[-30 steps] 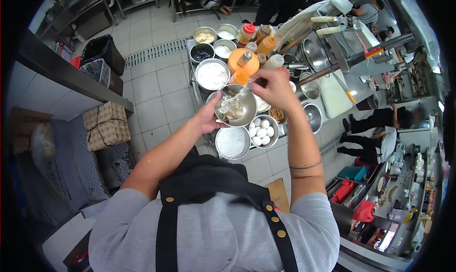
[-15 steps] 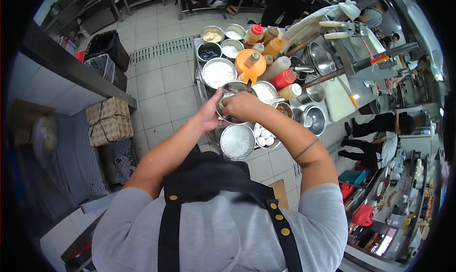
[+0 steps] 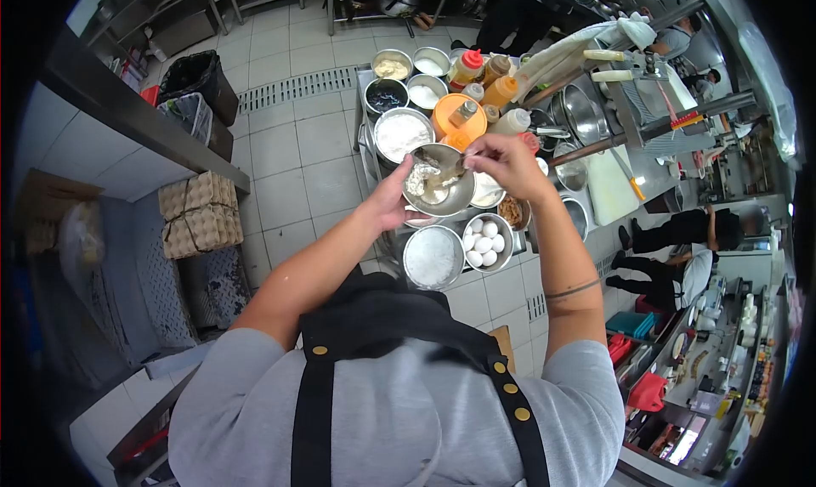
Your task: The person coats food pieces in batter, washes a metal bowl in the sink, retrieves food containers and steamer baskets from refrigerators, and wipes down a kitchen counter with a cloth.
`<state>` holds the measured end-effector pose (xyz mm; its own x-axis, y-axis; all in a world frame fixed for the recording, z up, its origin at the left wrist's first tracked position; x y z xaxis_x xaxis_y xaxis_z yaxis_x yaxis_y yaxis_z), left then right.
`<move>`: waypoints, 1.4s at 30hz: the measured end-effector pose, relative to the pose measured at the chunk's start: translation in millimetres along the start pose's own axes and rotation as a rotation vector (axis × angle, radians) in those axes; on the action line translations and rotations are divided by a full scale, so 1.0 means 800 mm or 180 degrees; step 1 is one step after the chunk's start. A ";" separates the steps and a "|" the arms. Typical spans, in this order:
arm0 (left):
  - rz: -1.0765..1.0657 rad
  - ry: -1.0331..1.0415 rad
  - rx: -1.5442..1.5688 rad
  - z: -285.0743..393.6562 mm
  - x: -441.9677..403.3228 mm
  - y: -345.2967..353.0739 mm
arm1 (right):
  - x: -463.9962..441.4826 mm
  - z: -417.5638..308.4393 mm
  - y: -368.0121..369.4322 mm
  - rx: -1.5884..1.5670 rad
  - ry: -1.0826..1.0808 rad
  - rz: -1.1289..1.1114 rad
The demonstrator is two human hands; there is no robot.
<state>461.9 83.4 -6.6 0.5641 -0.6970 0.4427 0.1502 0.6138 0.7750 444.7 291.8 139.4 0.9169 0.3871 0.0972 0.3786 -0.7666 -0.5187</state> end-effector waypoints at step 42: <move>0.1344 0.0679 -0.0002 0.049 0.094 -0.096 | 0.026 0.198 -0.026 0.1483 0.1039 0.0229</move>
<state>460.9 -31.1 -15.4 0.7302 -0.2947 0.6164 -0.1276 0.8275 0.5468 435.6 397.2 17.8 0.9578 0.1073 0.2667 0.2860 -0.4496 -0.8462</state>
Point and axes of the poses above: each hand's wrist, its own x-axis away from the middle knuckle, its own y-axis out of the palm, z = x × y, the point moved 2 cm from there along -x, towards the middle knuckle, and after that the axes turned 2 degrees about y, right-handed, at the moved point
